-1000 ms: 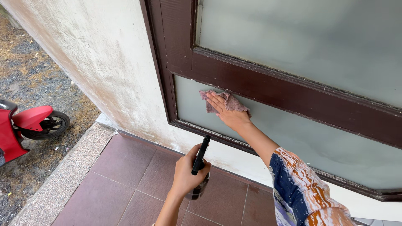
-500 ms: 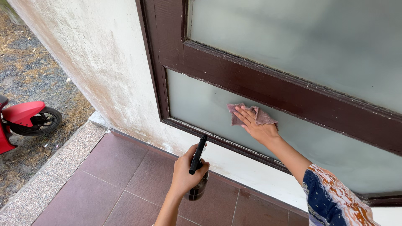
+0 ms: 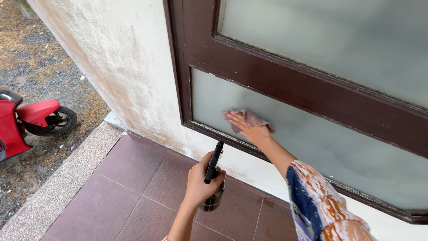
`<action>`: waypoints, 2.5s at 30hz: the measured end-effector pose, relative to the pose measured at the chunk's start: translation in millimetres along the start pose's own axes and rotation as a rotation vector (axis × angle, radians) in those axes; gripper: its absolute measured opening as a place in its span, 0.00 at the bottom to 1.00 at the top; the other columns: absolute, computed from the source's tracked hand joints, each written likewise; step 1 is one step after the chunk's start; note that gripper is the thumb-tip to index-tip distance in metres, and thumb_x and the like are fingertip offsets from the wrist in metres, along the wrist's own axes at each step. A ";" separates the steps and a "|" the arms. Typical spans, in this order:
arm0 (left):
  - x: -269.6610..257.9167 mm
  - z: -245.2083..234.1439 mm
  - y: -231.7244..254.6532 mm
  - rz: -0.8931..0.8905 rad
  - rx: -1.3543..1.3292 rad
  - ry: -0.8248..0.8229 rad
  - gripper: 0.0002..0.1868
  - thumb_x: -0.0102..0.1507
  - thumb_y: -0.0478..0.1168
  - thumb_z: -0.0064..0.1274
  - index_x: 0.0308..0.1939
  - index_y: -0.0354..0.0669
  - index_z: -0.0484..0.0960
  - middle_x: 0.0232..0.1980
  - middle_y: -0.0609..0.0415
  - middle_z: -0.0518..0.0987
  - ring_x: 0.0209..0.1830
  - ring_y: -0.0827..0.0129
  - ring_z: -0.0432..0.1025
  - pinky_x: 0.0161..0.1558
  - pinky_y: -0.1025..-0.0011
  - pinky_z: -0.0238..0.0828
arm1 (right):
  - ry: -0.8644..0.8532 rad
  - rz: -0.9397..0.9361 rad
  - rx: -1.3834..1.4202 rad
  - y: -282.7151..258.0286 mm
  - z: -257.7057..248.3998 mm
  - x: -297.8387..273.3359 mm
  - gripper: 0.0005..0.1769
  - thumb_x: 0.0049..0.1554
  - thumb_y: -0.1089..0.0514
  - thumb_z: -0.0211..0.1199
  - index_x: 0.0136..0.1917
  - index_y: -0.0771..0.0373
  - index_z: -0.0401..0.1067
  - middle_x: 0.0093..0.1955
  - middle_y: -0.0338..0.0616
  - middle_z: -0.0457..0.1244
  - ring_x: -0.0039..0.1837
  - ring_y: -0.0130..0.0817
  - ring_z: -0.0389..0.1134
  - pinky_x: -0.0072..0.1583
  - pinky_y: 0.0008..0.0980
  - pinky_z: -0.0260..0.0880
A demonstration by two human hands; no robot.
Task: The person wipes the glass pane and wooden frame of a door with a cloth while holding a spray bottle.
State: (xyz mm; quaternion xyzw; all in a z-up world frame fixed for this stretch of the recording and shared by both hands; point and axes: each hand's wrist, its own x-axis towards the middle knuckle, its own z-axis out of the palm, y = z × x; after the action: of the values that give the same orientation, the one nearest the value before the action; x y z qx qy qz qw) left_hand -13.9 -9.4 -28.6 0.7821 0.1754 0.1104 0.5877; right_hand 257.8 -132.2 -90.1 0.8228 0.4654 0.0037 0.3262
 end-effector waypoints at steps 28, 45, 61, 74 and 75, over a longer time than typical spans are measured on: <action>42.9 -70.2 -30.7 -0.027 0.054 0.014 0.30 0.51 0.40 0.61 0.59 0.56 0.79 0.25 0.58 0.83 0.28 0.70 0.81 0.35 0.70 0.73 | 0.303 -0.036 -0.356 -6.3 10.6 24.2 0.40 0.67 0.40 0.37 0.84 0.54 0.28 0.87 0.37 0.26 0.84 0.32 0.26 0.80 0.45 0.30; 121.8 -73.0 -9.1 -0.197 -0.168 -0.046 0.21 0.49 0.34 0.58 0.47 0.40 0.82 0.23 0.56 0.78 0.23 0.72 0.74 0.30 0.72 0.67 | 0.446 0.107 -0.019 10.6 -22.8 22.9 0.37 0.65 0.41 0.41 0.82 0.54 0.41 0.85 0.38 0.36 0.84 0.32 0.38 0.79 0.47 0.38; 99.9 -85.6 -37.9 -0.057 0.024 -0.058 0.28 0.50 0.40 0.60 0.56 0.56 0.80 0.25 0.57 0.81 0.28 0.70 0.77 0.36 0.70 0.71 | 0.481 -0.016 -0.567 -58.7 -13.3 115.5 0.44 0.66 0.36 0.40 0.85 0.59 0.32 0.87 0.39 0.30 0.85 0.38 0.26 0.79 0.50 0.23; 83.1 -104.5 -34.4 -0.058 0.088 -0.070 0.28 0.50 0.40 0.60 0.56 0.55 0.80 0.26 0.58 0.82 0.29 0.69 0.79 0.37 0.70 0.72 | 0.691 0.162 0.049 -17.2 -53.8 99.0 0.37 0.68 0.40 0.46 0.83 0.60 0.49 0.86 0.41 0.41 0.85 0.36 0.41 0.80 0.49 0.41; 83.3 -105.0 -33.6 -0.069 0.090 -0.074 0.29 0.50 0.40 0.60 0.57 0.56 0.79 0.26 0.58 0.83 0.29 0.69 0.80 0.37 0.70 0.72 | 0.724 0.168 0.091 -17.7 -64.3 109.1 0.37 0.68 0.40 0.47 0.83 0.61 0.50 0.86 0.43 0.41 0.85 0.36 0.42 0.80 0.50 0.43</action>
State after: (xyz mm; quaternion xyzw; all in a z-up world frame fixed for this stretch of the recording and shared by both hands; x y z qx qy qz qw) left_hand 17.7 125.1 -33.7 0.8047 0.1853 0.0533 0.5615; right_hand 286.2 -7.9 -81.5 0.8173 0.4810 0.3005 0.1021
